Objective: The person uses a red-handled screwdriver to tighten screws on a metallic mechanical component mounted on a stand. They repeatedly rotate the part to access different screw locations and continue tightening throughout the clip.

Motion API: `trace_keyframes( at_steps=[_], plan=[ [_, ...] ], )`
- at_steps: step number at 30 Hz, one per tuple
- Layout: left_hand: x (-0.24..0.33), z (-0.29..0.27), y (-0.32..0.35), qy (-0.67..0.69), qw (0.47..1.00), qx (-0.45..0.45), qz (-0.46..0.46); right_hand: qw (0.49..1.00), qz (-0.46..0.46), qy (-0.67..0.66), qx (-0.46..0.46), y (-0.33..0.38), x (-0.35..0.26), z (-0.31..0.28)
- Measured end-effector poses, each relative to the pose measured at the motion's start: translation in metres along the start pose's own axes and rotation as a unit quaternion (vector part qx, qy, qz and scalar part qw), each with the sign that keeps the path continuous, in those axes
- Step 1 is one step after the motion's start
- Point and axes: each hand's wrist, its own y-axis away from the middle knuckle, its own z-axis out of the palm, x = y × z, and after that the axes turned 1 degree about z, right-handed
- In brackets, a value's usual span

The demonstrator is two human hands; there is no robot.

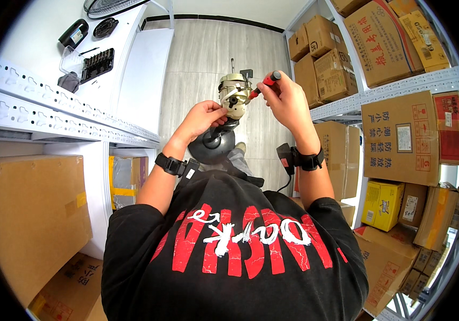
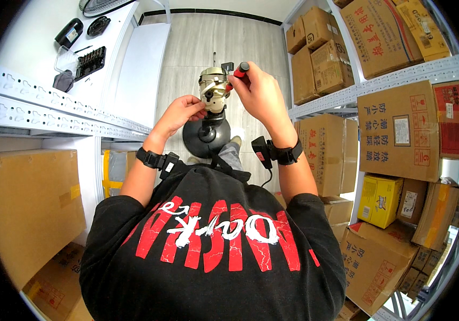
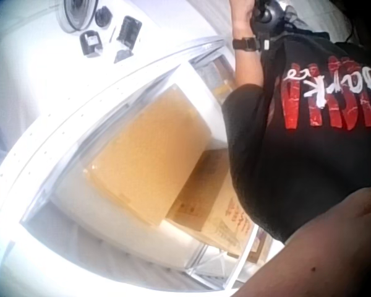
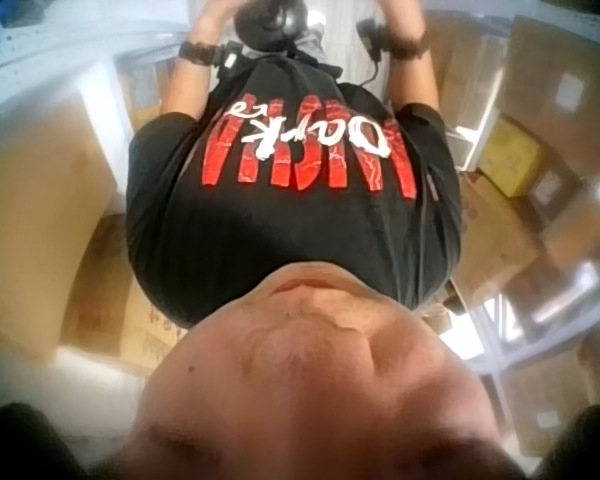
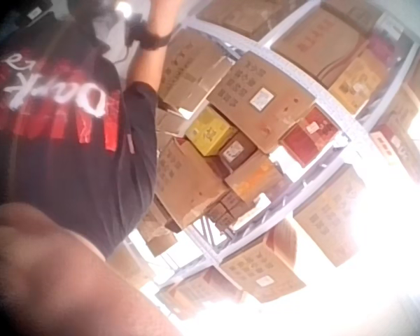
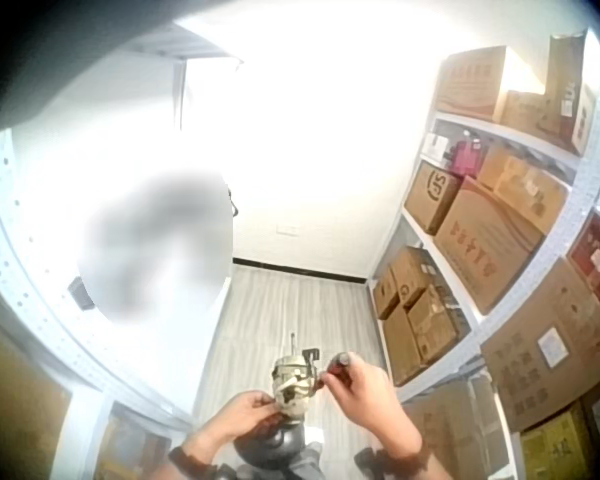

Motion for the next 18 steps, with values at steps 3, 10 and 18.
trace_keyframes(
  at_steps=[3, 10, 18],
  plan=[
    [-0.003, -0.001, -0.002, -0.001, 1.0, -0.001, 0.002, 1.0, 0.005, 0.016, 0.006, -0.002, -0.008, 0.002],
    [0.0, 0.0, -0.001, -0.001, 1.0, -0.004, 0.005, 0.998, 0.0, 0.049, 0.047, -0.008, -0.013, 0.007],
    [-0.003, -0.003, -0.003, -0.003, 1.0, -0.005, 0.008, 0.998, 0.012, -0.045, 0.029, -0.006, 0.001, 0.016]
  ],
)
